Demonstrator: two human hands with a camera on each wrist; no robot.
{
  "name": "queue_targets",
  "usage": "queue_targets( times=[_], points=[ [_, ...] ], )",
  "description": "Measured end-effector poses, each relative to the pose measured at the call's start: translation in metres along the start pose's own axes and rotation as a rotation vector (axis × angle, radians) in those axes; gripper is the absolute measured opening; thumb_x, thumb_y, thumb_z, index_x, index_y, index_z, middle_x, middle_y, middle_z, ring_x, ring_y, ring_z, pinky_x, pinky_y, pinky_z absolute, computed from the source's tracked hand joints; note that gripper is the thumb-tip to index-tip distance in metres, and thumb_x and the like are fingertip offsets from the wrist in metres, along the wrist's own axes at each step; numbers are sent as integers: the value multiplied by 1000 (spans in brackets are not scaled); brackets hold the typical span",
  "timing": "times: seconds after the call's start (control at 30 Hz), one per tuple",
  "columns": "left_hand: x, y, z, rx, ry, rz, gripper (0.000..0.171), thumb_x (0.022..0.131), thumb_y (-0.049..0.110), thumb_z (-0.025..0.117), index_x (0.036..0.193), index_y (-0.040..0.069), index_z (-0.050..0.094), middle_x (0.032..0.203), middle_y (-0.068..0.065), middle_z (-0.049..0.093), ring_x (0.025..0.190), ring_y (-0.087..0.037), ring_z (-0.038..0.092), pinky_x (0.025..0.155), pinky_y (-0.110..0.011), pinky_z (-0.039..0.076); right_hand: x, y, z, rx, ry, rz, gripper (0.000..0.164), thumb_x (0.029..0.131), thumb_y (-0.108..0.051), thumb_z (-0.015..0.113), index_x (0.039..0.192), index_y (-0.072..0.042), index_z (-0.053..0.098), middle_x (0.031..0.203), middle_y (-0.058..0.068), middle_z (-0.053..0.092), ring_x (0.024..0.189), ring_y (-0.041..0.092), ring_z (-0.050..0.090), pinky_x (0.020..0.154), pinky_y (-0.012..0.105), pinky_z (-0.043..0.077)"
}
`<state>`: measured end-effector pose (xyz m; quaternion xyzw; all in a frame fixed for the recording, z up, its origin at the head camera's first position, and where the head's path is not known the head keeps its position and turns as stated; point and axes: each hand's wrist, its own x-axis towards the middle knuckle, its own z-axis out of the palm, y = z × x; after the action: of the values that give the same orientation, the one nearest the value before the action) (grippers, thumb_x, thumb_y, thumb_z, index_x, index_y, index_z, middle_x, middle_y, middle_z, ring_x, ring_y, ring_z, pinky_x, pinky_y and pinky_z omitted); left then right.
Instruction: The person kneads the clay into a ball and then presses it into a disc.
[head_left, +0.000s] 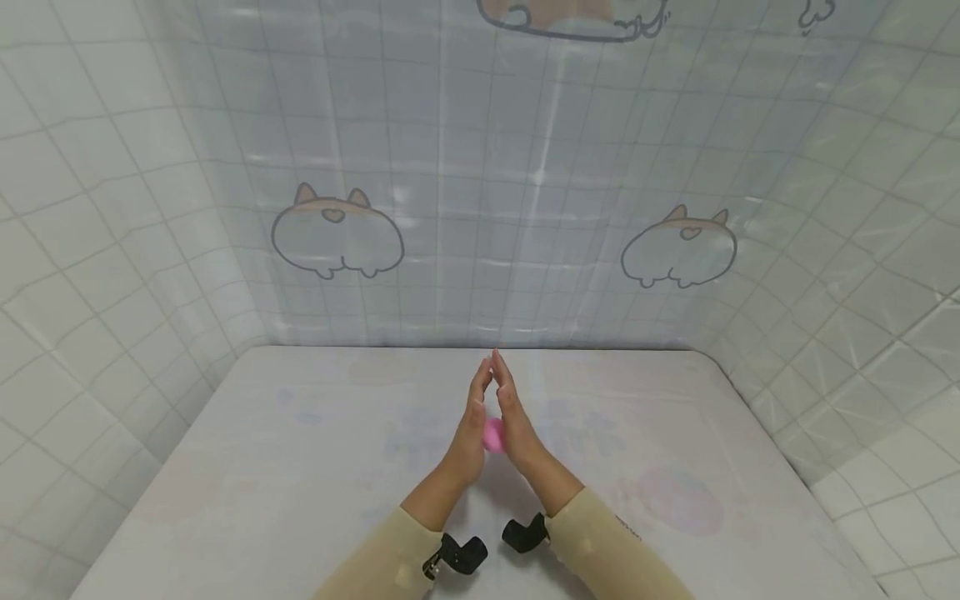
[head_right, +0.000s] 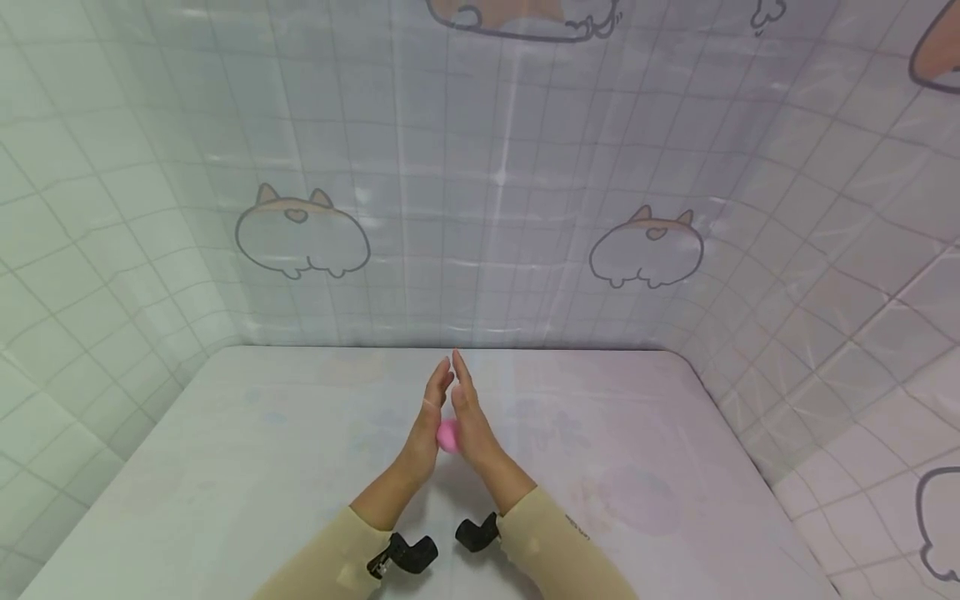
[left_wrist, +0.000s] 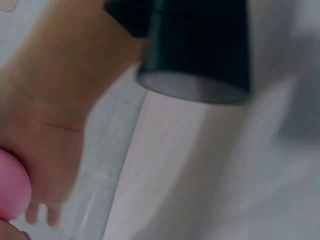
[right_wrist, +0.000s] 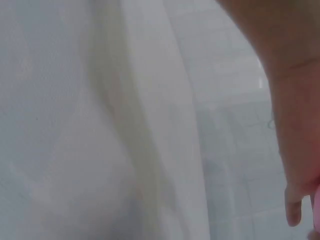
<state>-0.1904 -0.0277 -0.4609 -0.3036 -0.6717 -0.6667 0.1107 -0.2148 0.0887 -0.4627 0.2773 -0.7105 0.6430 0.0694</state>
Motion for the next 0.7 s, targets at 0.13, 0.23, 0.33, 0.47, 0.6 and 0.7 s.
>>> queue_targets(
  times=[0.13,0.23,0.33,0.47,0.6,0.7],
  points=[
    [3,3,-1,-41,52,2,74,106,57,8,161,8,6,167,-14,6,152,-34,5,115,-67,3,-3,-3,4,34,-52,27,84,100,-70,17,162,-16,6,168,6,6,152,32,7,116,65,6],
    [6,4,-2,-20,85,-15,76,105,60,9,161,10,5,167,-13,7,152,-33,5,114,-68,4,-5,-10,8,28,-58,15,83,100,-70,16,162,-16,5,168,8,7,152,34,7,115,67,7],
    [7,3,-3,11,114,-43,80,102,66,10,162,14,4,167,-10,8,152,-31,8,112,-71,5,-7,-16,11,19,-50,-26,85,101,-69,15,162,-11,4,167,12,8,152,34,7,115,66,8],
    [9,0,-6,41,135,-56,81,101,68,10,162,16,6,167,-7,8,152,-30,9,111,-72,6,-10,-25,13,20,-42,-76,86,102,-67,16,160,-5,4,166,17,9,152,34,8,115,63,10],
    [8,-6,-7,53,130,-67,81,102,66,11,161,11,7,167,-11,9,152,-32,8,113,-70,7,-11,-31,14,24,-34,-103,86,103,-66,15,160,-2,6,166,19,9,151,37,10,115,63,11],
    [7,-9,-6,49,105,-91,83,102,67,12,161,10,7,167,-14,8,152,-33,6,115,-67,9,-9,-34,12,5,-9,-145,86,103,-65,15,159,0,8,165,21,11,150,40,12,116,64,12]
  ],
)
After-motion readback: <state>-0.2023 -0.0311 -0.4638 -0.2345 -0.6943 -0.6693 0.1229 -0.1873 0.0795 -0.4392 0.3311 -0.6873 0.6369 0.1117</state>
